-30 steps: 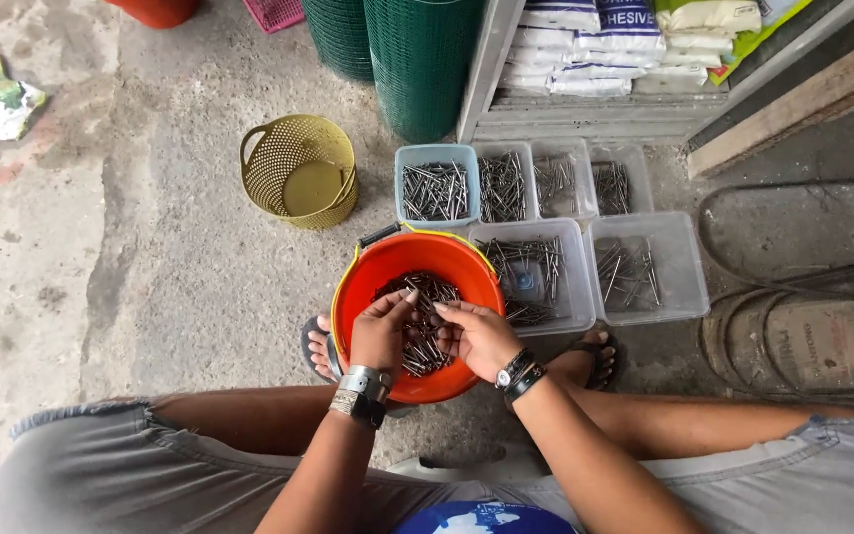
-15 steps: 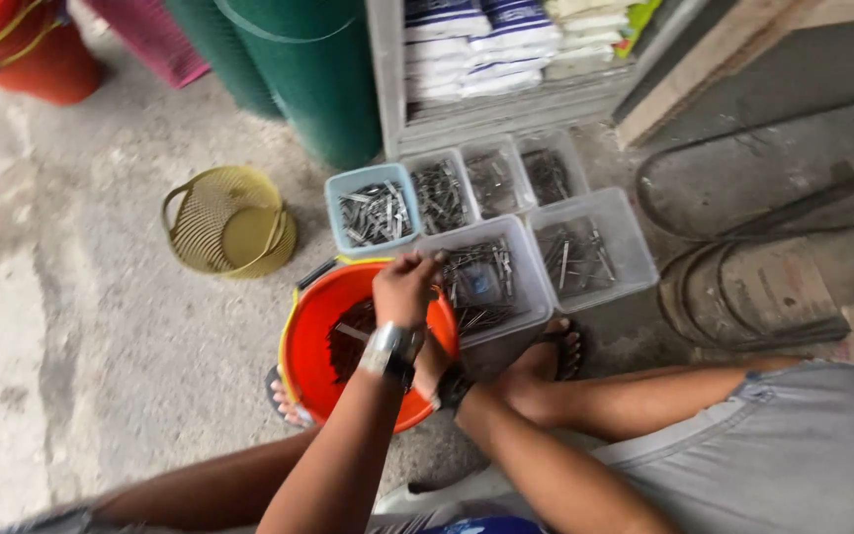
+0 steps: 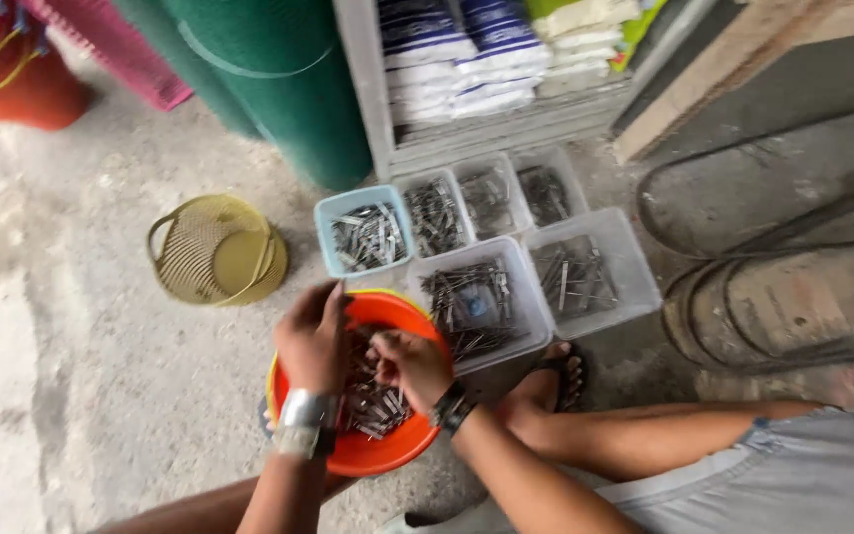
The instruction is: The person sits on the floor and sorts metal nails from a red bucket into several clear plastic containers. They pick up nails by hand, separate them, and place them into the containers arranged on the ground.
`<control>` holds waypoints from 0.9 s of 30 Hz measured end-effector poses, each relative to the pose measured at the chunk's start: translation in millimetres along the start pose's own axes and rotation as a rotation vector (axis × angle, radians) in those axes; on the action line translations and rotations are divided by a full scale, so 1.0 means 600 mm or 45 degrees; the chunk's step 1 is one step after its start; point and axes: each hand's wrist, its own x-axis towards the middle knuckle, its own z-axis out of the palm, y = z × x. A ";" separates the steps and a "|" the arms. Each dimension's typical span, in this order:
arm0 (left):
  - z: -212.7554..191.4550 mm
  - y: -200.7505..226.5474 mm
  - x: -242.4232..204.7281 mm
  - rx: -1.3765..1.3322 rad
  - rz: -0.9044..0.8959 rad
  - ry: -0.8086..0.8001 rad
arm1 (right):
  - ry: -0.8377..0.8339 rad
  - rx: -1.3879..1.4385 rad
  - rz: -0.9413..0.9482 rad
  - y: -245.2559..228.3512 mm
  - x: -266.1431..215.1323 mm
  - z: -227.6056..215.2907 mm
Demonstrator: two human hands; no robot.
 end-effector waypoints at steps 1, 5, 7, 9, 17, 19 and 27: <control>-0.025 -0.031 -0.009 0.007 -0.014 0.026 | -0.016 -0.010 0.025 -0.005 0.002 0.001; -0.082 -0.102 -0.036 0.258 -0.222 -0.086 | -0.002 0.003 0.025 -0.018 -0.010 0.019; -0.077 -0.105 -0.042 0.238 -0.227 -0.137 | -0.023 -0.045 0.069 -0.021 -0.025 0.022; -0.061 -0.098 -0.046 -0.034 -0.325 -0.189 | -0.065 -0.103 0.105 -0.023 -0.034 0.017; -0.068 -0.078 -0.044 -0.358 -0.532 -0.285 | -0.087 -0.306 0.061 -0.070 -0.077 0.019; -0.073 -0.072 -0.046 -0.435 -0.621 -0.318 | -0.123 -0.338 0.048 -0.080 -0.085 0.021; -0.064 -0.093 -0.042 -0.456 -0.618 -0.376 | -0.204 -0.649 -0.236 -0.079 -0.078 0.015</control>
